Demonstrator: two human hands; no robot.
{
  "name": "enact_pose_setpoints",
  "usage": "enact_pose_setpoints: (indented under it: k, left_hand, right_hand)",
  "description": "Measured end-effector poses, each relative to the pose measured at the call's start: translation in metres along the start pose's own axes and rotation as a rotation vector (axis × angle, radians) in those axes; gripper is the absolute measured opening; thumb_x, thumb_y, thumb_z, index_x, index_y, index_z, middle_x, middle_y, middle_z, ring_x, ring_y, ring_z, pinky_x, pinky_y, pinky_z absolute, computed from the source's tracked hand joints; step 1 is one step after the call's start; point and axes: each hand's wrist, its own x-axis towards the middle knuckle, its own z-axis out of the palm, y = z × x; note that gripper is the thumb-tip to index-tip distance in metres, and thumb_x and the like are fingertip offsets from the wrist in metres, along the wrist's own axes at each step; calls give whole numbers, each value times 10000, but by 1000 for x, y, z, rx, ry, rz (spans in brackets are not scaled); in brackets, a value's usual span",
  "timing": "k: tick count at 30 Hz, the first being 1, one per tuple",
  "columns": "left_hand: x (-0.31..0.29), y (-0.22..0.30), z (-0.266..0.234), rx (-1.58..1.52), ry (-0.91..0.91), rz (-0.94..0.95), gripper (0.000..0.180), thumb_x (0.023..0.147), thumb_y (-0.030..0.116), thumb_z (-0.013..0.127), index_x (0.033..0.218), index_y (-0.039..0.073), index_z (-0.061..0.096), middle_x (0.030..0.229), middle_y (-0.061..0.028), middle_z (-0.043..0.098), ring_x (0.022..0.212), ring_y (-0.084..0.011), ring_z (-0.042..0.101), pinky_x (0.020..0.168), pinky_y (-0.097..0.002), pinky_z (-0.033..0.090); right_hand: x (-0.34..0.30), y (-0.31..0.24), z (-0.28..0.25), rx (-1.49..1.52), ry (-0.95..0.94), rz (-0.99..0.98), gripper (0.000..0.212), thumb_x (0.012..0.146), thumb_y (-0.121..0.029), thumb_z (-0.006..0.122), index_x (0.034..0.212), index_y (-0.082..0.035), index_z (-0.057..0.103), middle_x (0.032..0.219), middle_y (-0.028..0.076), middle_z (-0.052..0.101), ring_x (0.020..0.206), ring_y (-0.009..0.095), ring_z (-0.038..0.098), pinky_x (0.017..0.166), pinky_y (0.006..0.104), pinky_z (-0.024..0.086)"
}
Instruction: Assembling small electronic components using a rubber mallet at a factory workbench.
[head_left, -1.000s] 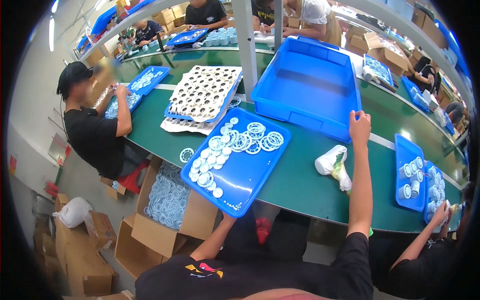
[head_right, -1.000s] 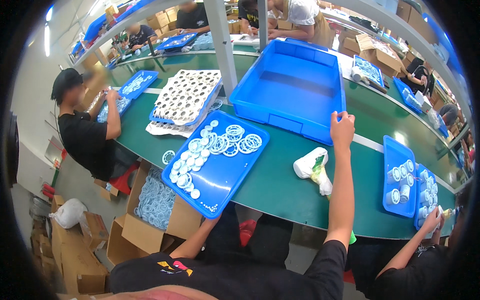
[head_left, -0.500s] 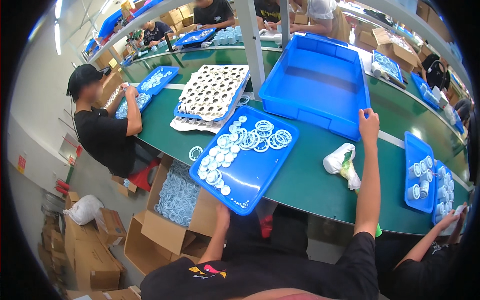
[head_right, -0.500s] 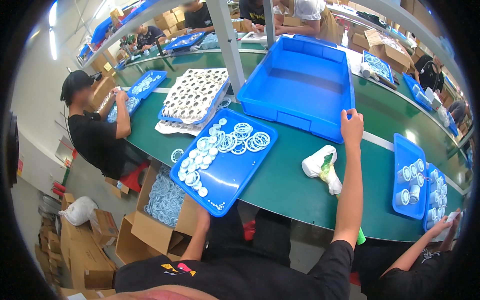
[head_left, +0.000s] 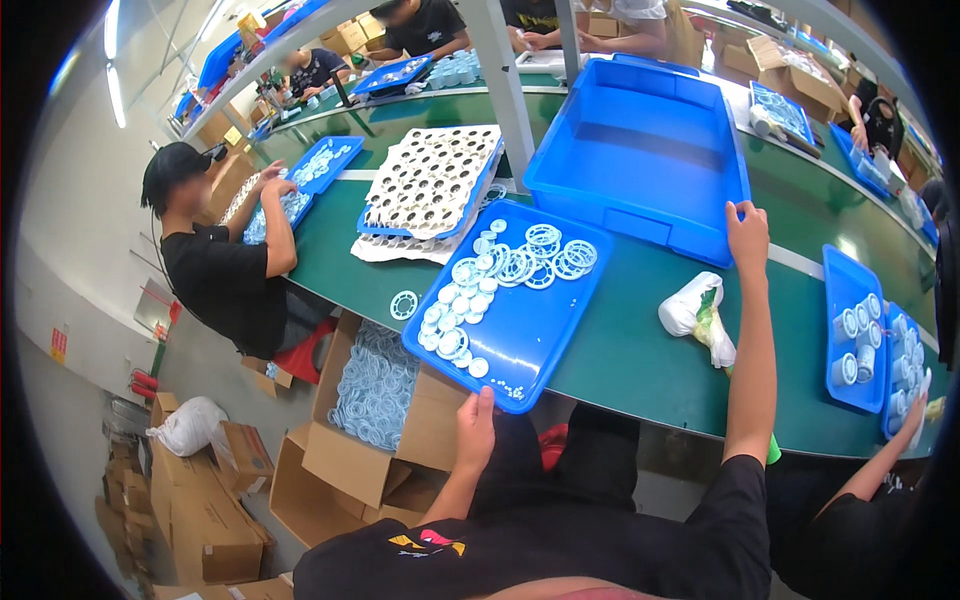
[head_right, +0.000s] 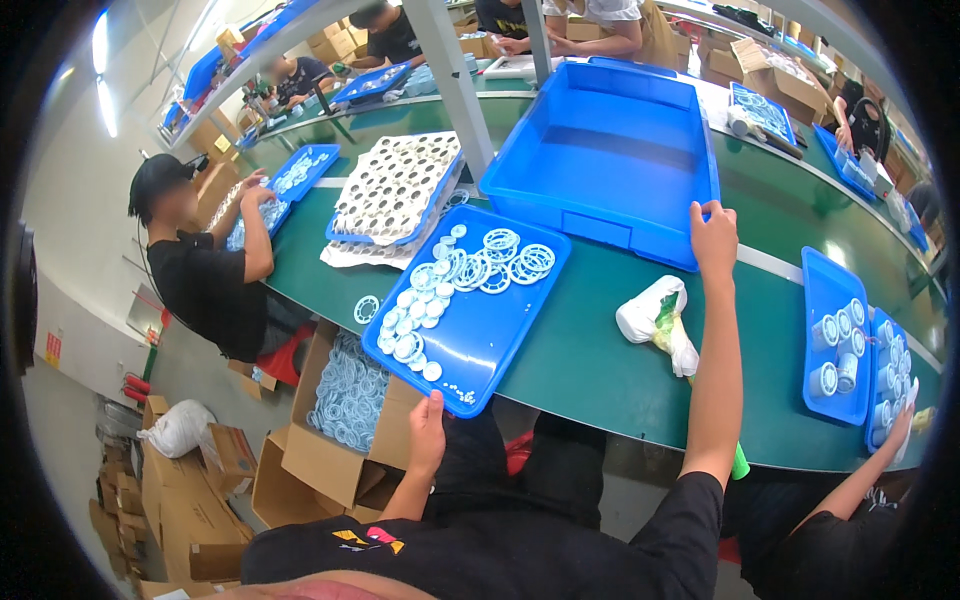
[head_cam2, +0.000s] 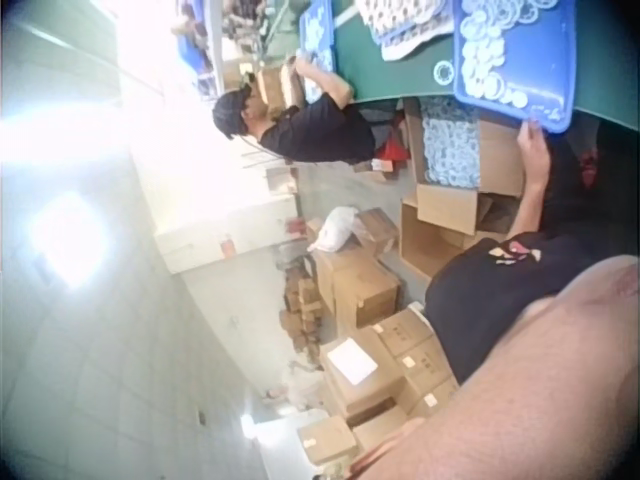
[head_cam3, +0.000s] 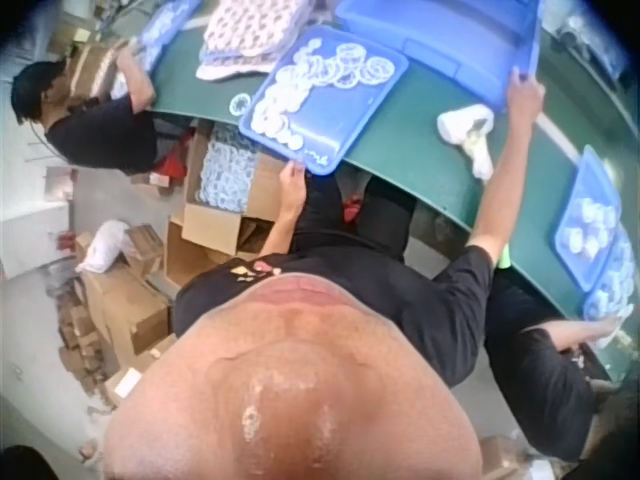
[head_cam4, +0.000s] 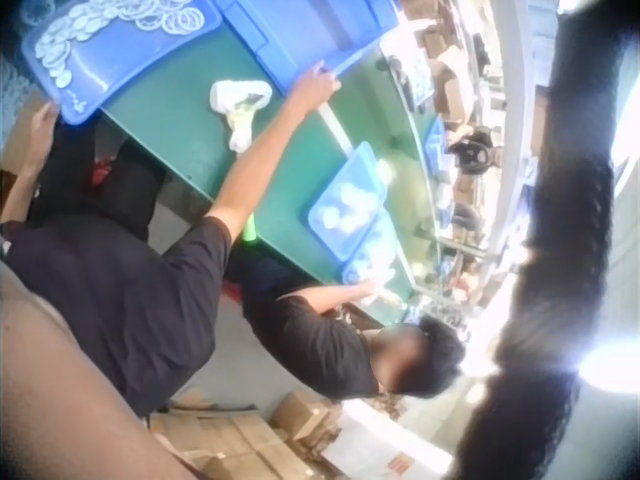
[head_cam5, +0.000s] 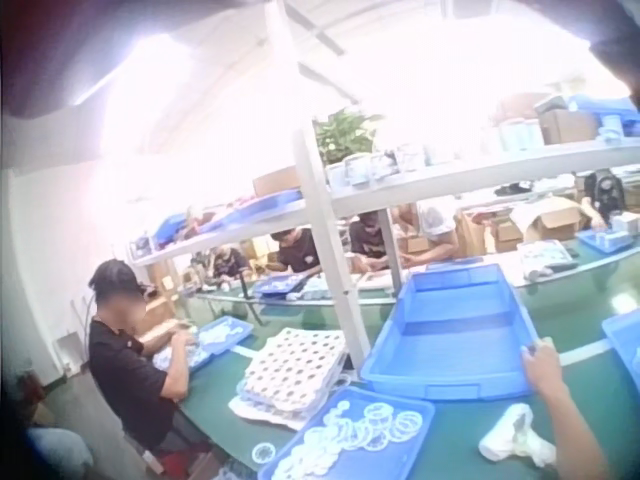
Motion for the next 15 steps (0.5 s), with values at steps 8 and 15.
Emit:
enact_pose_setpoints:
  k: [8,15]
  left_hand:
    - [-10,-86,-22,779,46,62,577,1012,431,668,1329,-42,579,1388,-248,569,1237,-407,559,1067,-503,436]
    - [12,-198,-27,1030,64,-78,942,855,530,771,1539,11,386,1413,-294,520,1278,-487,527,1058,-561,451]
  right_hand:
    - [-3,3,0,-13,12,-7,400,1015,-419,602,1082,-40,712,1194,257,646,1030,443,691,933,505,552]
    - [-2,2,2,-3,7,-9,395,1019,-428,595,1061,-52,711,1209,257,644,1026,446,691,924,509,550]
